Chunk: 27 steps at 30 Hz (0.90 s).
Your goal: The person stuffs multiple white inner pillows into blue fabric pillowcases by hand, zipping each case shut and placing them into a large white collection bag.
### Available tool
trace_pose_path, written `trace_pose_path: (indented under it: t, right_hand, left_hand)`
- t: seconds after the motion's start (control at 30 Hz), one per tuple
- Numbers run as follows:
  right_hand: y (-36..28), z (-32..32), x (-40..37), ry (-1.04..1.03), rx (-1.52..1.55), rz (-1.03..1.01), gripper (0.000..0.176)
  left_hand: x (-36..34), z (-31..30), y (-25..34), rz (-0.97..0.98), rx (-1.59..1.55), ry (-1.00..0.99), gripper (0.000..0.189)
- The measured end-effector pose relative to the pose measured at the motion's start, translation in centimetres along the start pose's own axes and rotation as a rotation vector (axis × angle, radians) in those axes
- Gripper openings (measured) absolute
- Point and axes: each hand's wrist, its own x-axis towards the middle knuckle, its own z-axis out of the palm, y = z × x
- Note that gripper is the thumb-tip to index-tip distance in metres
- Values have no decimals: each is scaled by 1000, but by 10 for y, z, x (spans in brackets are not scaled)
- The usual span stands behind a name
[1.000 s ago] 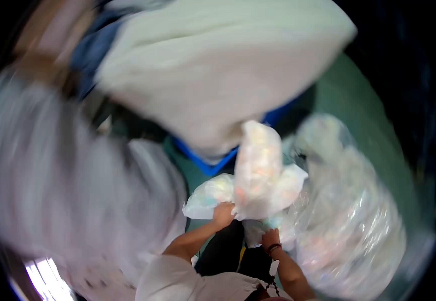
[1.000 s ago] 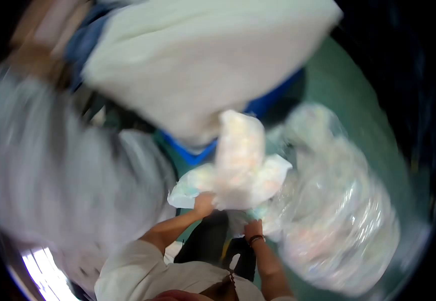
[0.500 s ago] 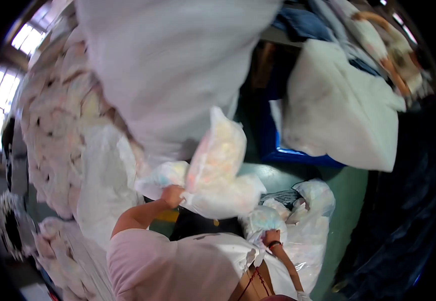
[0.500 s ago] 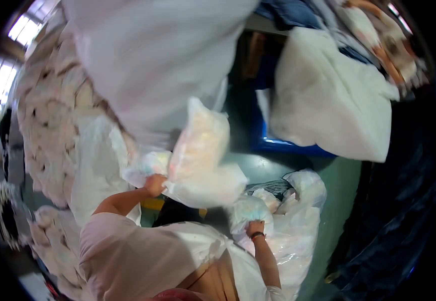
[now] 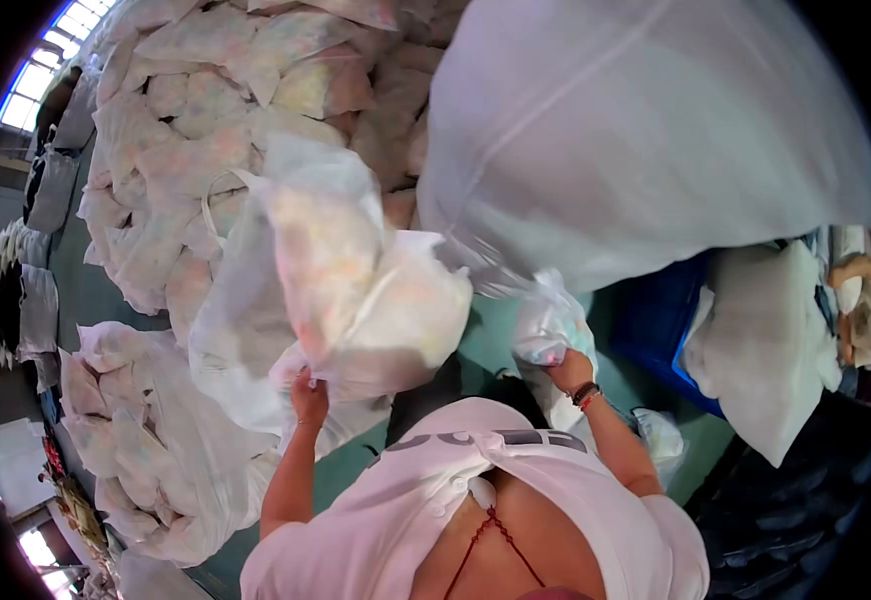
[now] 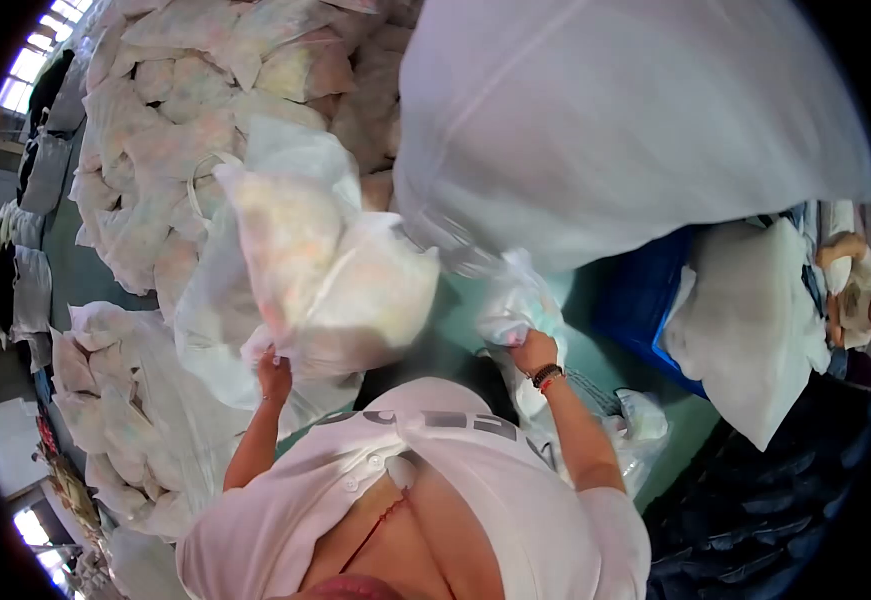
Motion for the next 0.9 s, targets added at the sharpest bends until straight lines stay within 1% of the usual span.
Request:
trace_pose_path:
  t: [0.03, 0.07, 0.1, 0.13, 0.17, 0.2, 0.23, 0.27, 0.3, 0.33, 0.37, 0.4, 0.43, 0.5, 0.53, 0.6, 0.63, 0.67, 0.7, 0.73, 0.77, 0.8, 0.83, 0.87, 0.9]
  right_hand:
    - [-52, -20, 23, -36, -20, -113, 34]
    - [-95, -57, 25, -70, -42, -225, 31]
    - [-142, -90, 27, -74, -49, -221, 31]
    - [-192, -126, 30, -14, -41, -384, 27]
    - [-221, -144, 40, 47, -28, -551, 23]
    - [-243, -146, 59, 38, -35, -548, 23]
    - [-263, -148, 76, 21, 9, -663, 25]
    - [-285, -151, 99, 14, 53, -783, 29]
    - [-310, -158, 120, 27, 51, -785, 29]
    - [-340, -169, 141, 44, -14, -903, 28]
    - [-365, -175, 162, 54, -78, -1016, 27]
    - [-386, -175, 186, 65, -68, -1031, 26]
    - [-408, -179, 217, 66, -60, -1028, 26]
    - [-445, -182, 286, -15, -77, -1012, 26]
    - [-463, -180, 325, 1, -12, -982, 26]
    - [-493, -182, 404, 8, 33, -956, 26]
    - [-509, -189, 444, -4, 69, -931, 27]
    - [-525, -192, 482, 5, 93, -944, 30]
    - [-543, -210, 510, 8, 90, -931, 30]
    - [-563, -233, 535, 8, 111, -856, 31]
    - [-576, -252, 563, 6, 137, -779, 33]
    - [-580, -268, 590, -42, 216, -622, 32]
    - [-559, -249, 640, 139, 259, -664, 33]
    - [-560, -298, 650, 243, 271, -688, 35]
    - [-563, -338, 661, 292, 504, -435, 37]
  left_hand:
    - [31, -29, -11, -71, -128, 42, 29]
    - [42, -54, -13, -48, -12, 157, 26]
    - [60, -75, -19, -26, 101, 266, 24]
    - [80, -104, -2, -278, -64, 136, 23]
    - [93, -116, -12, -193, 58, 175, 25]
    - [103, -126, -3, -190, 189, 220, 27]
    - [114, -136, 9, -181, 321, 267, 29]
    - [125, -137, -3, -178, 316, 273, 29]
    - [131, -135, -22, -161, 347, 363, 32]
    - [142, -138, -37, -143, 382, 452, 35]
    - [154, -147, -39, -232, 392, 439, 37]
    - [164, -158, -37, -324, 406, 421, 40]
    - [183, -173, -37, -351, 356, 455, 40]
    - [219, -189, -43, -422, 290, 517, 42]
    - [240, -196, -46, -467, 275, 543, 42]
    - [289, -199, -10, -476, 220, 621, 42]
    - [325, -198, -4, -456, 214, 619, 42]
    - [359, -197, 1, -401, 321, 637, 41]
    - [391, -196, 11, -354, 429, 649, 40]
    - [435, -200, 29, -347, 431, 637, 40]
    - [483, -201, 47, -262, 445, 603, 39]
    - [524, -209, 68, -179, 466, 565, 39]
    - [561, -219, 88, -92, 483, 528, 38]
    - [594, -230, 113, -90, 404, 577, 38]
    - [630, -239, 143, -91, 318, 627, 37]
